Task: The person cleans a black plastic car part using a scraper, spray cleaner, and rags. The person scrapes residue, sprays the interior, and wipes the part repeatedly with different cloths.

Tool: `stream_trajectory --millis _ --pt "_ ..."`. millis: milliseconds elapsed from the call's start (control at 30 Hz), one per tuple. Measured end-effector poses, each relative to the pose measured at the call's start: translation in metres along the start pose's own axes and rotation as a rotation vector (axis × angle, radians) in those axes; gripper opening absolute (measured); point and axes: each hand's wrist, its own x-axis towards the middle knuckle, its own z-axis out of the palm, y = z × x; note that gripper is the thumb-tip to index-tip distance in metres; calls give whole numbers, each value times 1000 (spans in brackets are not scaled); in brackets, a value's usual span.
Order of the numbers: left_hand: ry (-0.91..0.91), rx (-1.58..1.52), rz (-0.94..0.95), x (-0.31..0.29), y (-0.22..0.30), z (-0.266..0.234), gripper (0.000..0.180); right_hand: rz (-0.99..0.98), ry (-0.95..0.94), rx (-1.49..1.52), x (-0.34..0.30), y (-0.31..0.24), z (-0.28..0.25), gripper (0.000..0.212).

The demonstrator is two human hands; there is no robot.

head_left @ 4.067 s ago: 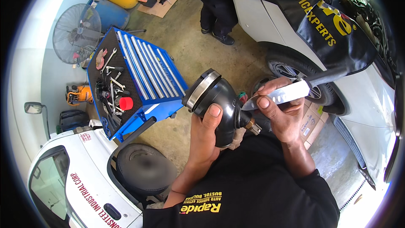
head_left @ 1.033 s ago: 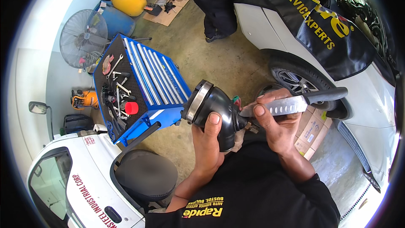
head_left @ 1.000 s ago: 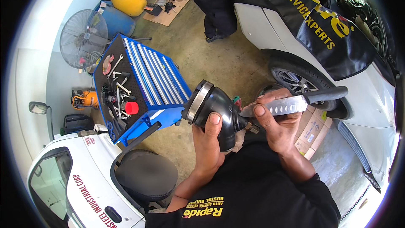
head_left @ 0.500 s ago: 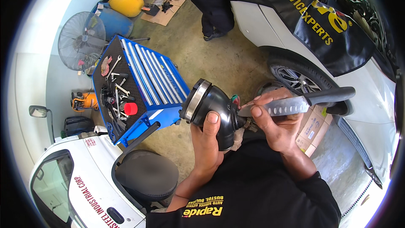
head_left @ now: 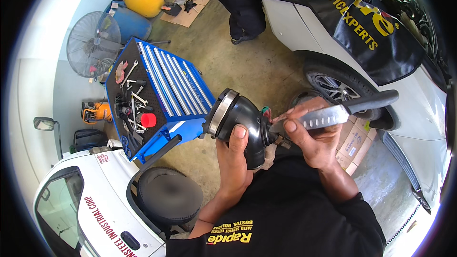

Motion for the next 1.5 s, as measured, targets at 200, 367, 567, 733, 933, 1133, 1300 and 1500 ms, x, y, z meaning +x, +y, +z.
stream_trajectory --millis 200,367,567,733,933,1133,1300,1500 --pt "28 -120 26 3 8 15 62 0 -89 48 2 7 -8 15" --pt "37 -153 0 6 8 16 60 -40 -77 28 2 8 -9 17" --pt "29 -125 6 6 12 21 58 -92 -147 -21 6 11 -21 18" --pt "38 -107 40 7 14 26 57 -103 -190 22 9 6 -20 13" --pt "26 -116 31 4 16 24 63 -174 -189 -25 7 13 -19 13" --pt "35 -114 37 0 19 25 67 -151 -119 36 3 16 -10 13" --pt "-4 20 49 -2 16 20 78 -161 -138 23 2 18 -12 12" --pt "-19 59 50 -5 16 18 80 -156 -151 73 1 18 -13 14"
